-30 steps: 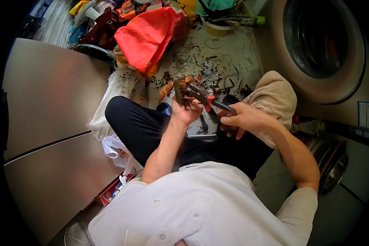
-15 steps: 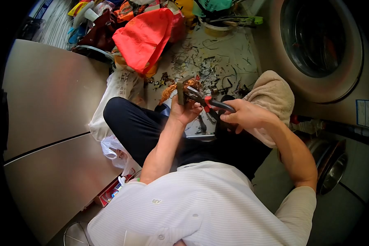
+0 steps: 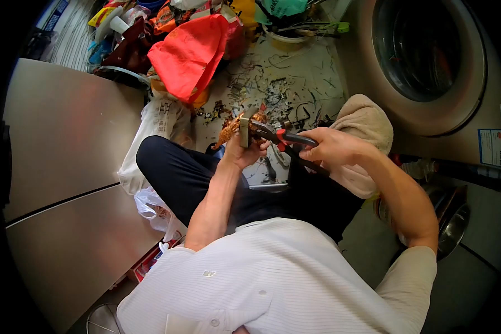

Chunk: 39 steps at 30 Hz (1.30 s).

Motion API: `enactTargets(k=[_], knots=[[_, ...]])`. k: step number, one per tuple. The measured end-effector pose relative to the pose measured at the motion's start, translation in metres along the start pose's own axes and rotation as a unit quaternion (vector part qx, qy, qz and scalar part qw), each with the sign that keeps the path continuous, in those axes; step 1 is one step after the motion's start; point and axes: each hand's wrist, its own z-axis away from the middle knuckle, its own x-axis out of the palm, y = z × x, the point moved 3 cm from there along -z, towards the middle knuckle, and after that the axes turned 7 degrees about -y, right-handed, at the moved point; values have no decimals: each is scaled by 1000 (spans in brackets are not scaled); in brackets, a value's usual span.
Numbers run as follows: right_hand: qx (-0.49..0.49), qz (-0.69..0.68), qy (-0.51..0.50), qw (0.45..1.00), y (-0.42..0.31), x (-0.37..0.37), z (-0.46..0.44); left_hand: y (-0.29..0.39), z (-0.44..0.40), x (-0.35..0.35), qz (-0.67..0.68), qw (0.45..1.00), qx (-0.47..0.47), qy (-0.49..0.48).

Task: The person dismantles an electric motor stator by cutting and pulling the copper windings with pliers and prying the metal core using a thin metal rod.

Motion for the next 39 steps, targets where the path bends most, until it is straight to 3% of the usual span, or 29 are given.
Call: enactTargets(k=[3, 7, 11, 15, 17, 20, 23, 25, 27, 30, 39], knots=[[-1, 28, -15, 999, 0, -2, 3, -4, 3, -12, -45, 997, -14, 57], [-6, -42, -71, 997, 27, 1, -6, -4, 2, -19, -69, 996, -22, 44], [-16, -130, -86, 988, 42, 22, -16, 1, -2, -17, -34, 999, -11, 11], [-27, -279, -15, 960, 54, 46, -32, 7, -8, 22, 19, 996, 44, -77], [-26, -279, 18, 960, 58, 58, -43, 7, -5, 49, 12, 979, 152, 136], [-70, -367, 9, 928, 62, 73, -54, 1, 3, 49, 34, 972, 213, 97], [-65, -353, 15, 933, 59, 86, -57, -4, 8, 58, -3, 968, 250, 24], [-72, -380, 13, 922, 62, 98, -63, -7, 7, 53, -83, 962, 248, 71], [-63, -398, 16, 915, 61, 106, -70, -4, -1, 46, -81, 958, 259, 90], [-56, -415, 36, 908, 51, 122, -76, 5, -10, 47, -90, 931, 287, 207], [-29, -309, 44, 950, 42, 120, -78, 25, -10, 36, -104, 918, 293, 247]])
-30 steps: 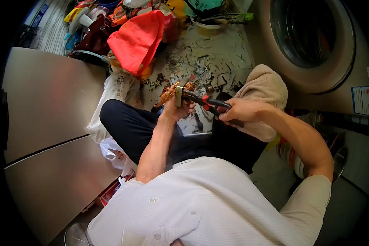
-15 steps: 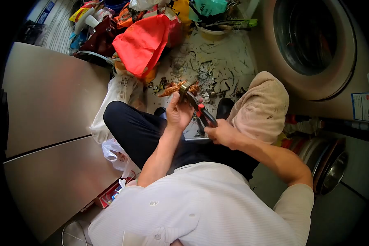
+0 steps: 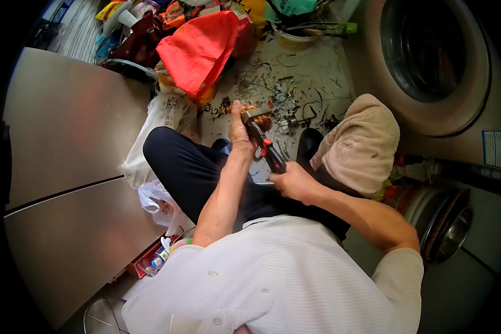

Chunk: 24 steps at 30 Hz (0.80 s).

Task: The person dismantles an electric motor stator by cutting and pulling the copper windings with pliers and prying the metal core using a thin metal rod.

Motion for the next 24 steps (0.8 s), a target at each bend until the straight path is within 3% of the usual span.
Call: enactTargets(k=[4, 7, 10, 13, 20, 24], knots=[[28, -53, -45, 997, -14, -8, 9, -1, -4, -9, -34, 997, -57, -30], [-24, 81, -62, 995, -19, -12, 4, 1, -4, -6, -28, 998, -42, -48], [-49, 103, -56, 992, -22, -13, 3, 2, -5, -5, -9, 998, -28, -47], [-31, 165, -44, 985, -27, -22, 2, -3, -4, -5, 15, 995, -78, -64], [11, 159, -5, 987, -35, -33, 20, -8, 1, -3, 22, 991, -125, -29], [57, 88, -47, 993, -33, -41, 28, -9, 2, -3, 33, 991, -127, -21]])
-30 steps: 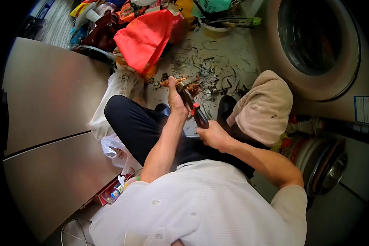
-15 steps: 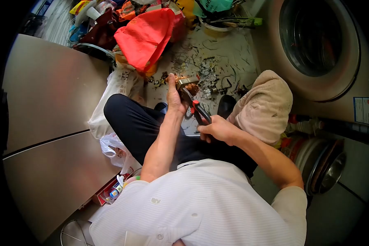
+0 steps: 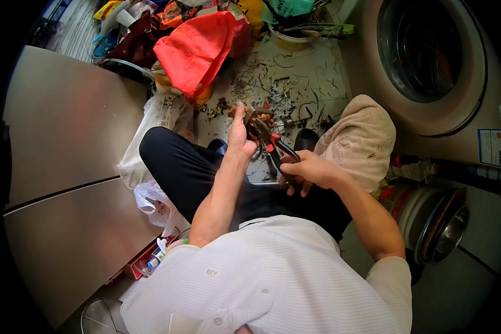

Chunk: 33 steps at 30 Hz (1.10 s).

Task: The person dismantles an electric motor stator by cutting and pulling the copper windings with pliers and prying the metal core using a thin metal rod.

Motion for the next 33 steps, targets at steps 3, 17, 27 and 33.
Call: enactTargets(k=[3, 17, 27, 33], knots=[[-12, -40, -23, 999, 5, 2, 4, 2, 0, -1, -11, 1000, -8, -11], [-14, 327, 202, 923, -8, -4, -4, 11, 4, -1, -157, 984, 83, 5], [-11, 227, 154, 962, 1, -10, -18, 19, -6, -10, -164, 982, 96, 19], [8, 76, 114, 990, 7, -10, -26, 17, -3, -7, -166, 984, 67, 6]])
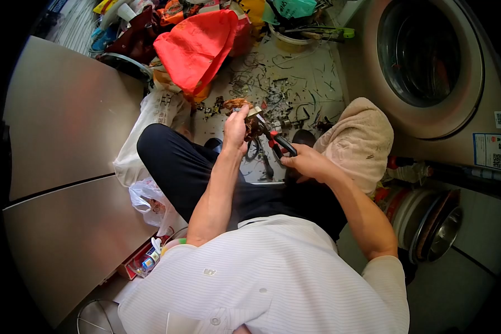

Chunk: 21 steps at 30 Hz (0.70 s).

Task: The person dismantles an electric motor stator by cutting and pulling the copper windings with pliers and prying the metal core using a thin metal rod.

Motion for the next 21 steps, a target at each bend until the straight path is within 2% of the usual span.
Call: enactTargets(k=[3, 5, 9, 11, 21], knots=[[6, -48, -20, 999, -2, 3, 0, 0, 0, -2, -68, 998, -3, 2], [16, -57, -21, 998, -1, 4, -1, 4, 1, -1, -152, 988, 29, 25], [24, -81, -47, 995, 2, 0, -1, 8, 3, -1, -184, 981, 38, 37], [7, -73, -73, 995, 5, -1, -4, 4, -4, -9, -280, 957, 60, 40], [0, -140, -50, 989, 25, 11, -15, 6, 1, -5, -274, 959, 56, 54]])
